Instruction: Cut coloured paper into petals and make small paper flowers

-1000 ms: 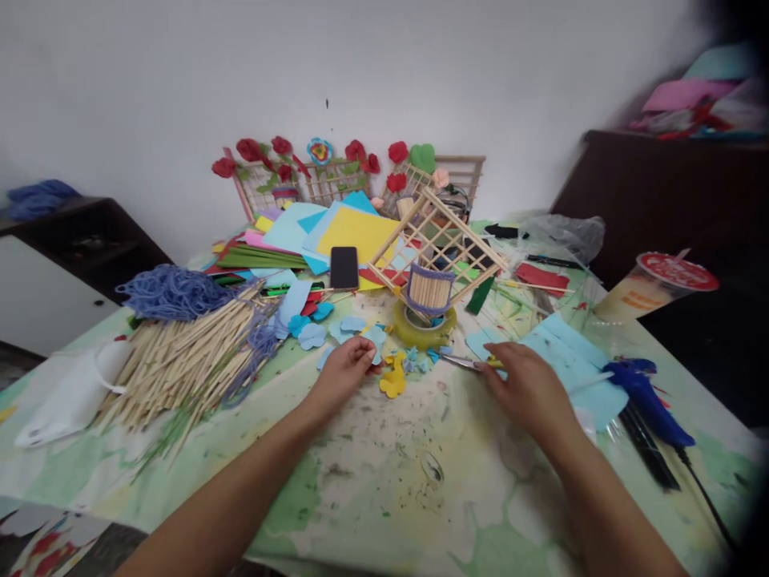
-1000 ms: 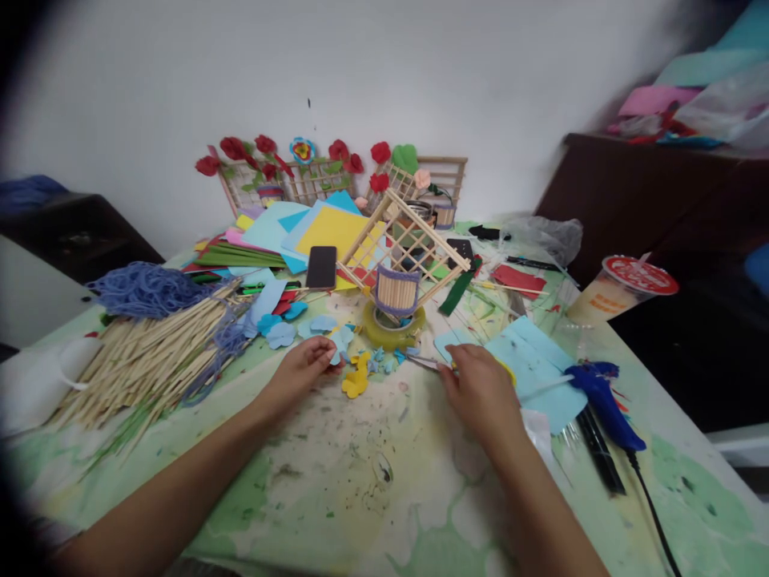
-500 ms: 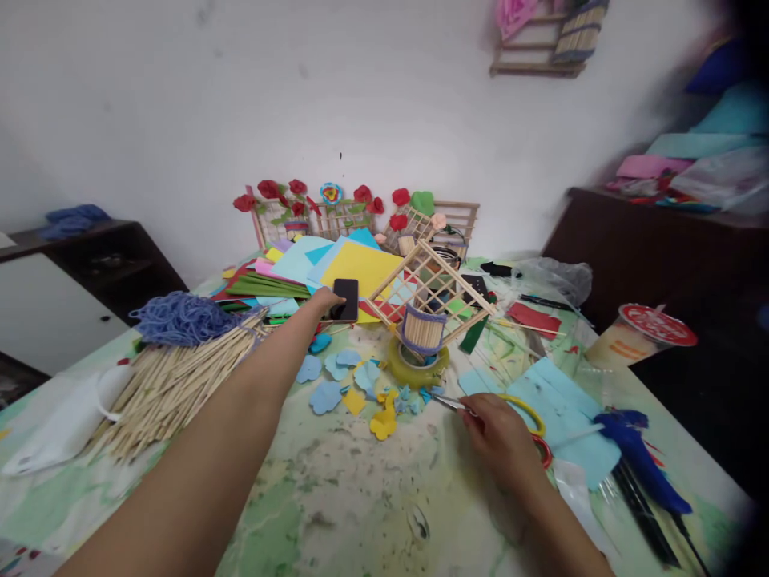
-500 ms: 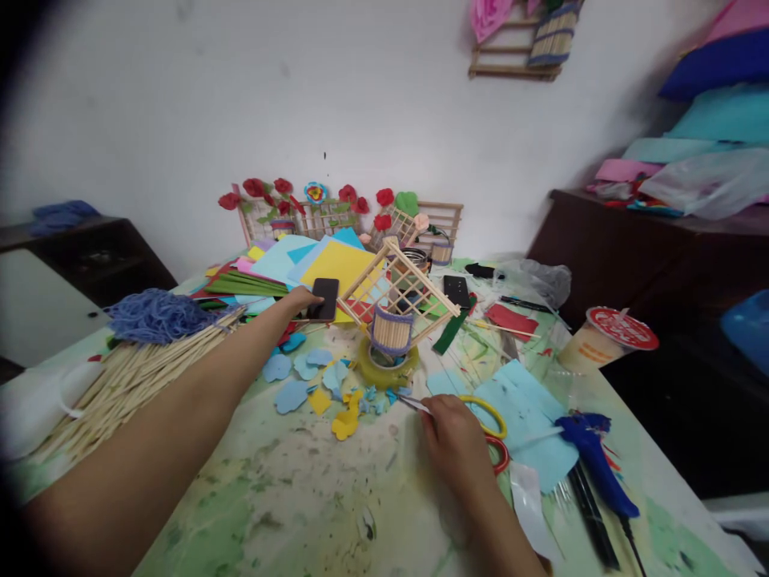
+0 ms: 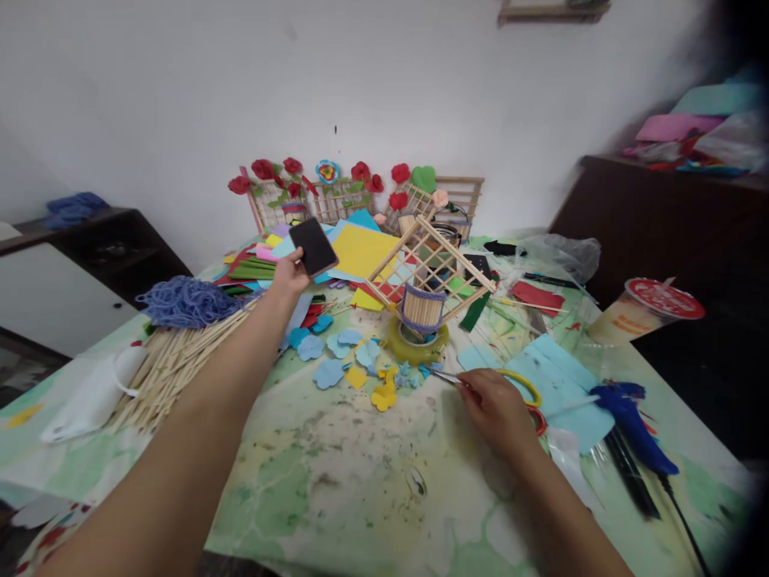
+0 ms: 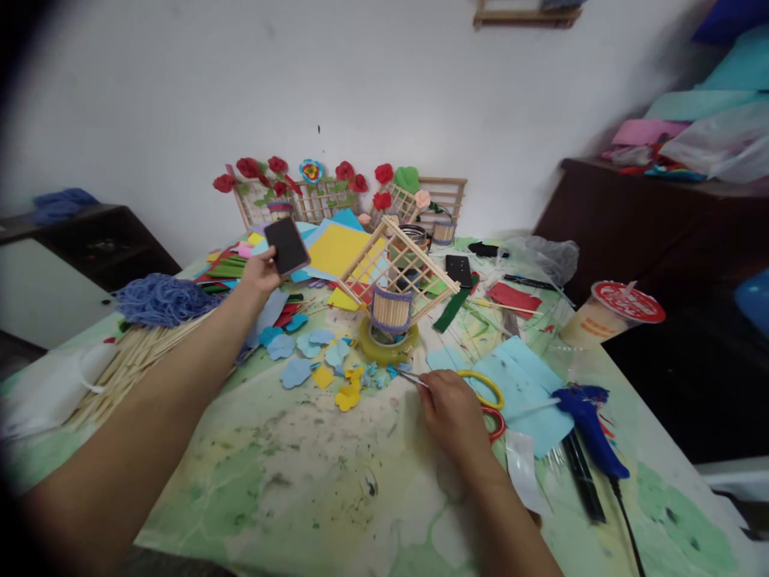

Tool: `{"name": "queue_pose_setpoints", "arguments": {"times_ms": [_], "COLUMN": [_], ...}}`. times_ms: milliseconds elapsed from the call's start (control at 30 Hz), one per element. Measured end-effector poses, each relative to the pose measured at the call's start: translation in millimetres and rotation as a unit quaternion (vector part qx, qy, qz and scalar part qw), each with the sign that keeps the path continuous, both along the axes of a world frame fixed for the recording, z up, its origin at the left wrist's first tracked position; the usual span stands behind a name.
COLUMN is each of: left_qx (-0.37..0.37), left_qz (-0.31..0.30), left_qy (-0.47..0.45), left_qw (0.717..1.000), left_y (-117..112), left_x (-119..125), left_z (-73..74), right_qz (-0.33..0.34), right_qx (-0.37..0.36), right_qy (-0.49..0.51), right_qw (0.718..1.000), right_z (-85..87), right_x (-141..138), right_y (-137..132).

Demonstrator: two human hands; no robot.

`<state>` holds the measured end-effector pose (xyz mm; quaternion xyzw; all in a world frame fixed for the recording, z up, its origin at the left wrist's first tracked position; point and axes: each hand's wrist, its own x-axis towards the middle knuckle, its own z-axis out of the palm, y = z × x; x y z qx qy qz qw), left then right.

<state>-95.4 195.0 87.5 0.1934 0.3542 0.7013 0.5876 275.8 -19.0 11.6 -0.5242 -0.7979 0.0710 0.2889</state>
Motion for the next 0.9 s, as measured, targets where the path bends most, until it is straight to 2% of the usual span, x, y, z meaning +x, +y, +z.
{"name": "queue_pose_setpoints", "arguments": {"times_ms": [100,200,300,400,500,533,600,733,900], "left_qx": [0.073,0.094,0.085,0.019,-0.046,-0.057,-0.068,-0.078,-0.079], "left_qz": [0.009,-0.031,-0.169,-0.281,-0.359,-0.369,-0.376,-0.396,-0.401], "left_qy": [-0.036,-0.048,-0.086,-0.127,-0.178,-0.195,-0.22,-0.224,-0.211], "left_qw": [0.997,0.994,0.978,0.951,0.915,0.907,0.898,0.887,0.888], "left_y": [-48,-104,-156,-191,-207,-209,-213,-217,-221], "left_x": [-1,18,51,84,106,110,113,109,105], "left_z": [5.8,-2.2,-18.8,-36.6,-52.0,-56.4,-64.0,-73.6,-76.6], "right_qz": [0.007,0.019,0.036,0.067,0.146,0.18,0.208,0.205,0.179], "right_qx": [0.009,0.027,0.084,0.173,0.246,0.255,0.273,0.269,0.225], "right_qy": [0.003,0.002,0.021,0.031,0.019,0.013,0.02,0.038,0.056], "right_qw": [1.0,0.999,0.996,0.982,0.958,0.95,0.939,0.94,0.956], "right_z": [-0.7,-1.9,0.0,6.4,11.7,12.0,10.0,2.5,0.1], "right_x": [-3,-7,-17,-36,-61,-69,-80,-84,-77], "right_y": [-1,-4,-7,-13,-19,-21,-25,-30,-33]}}
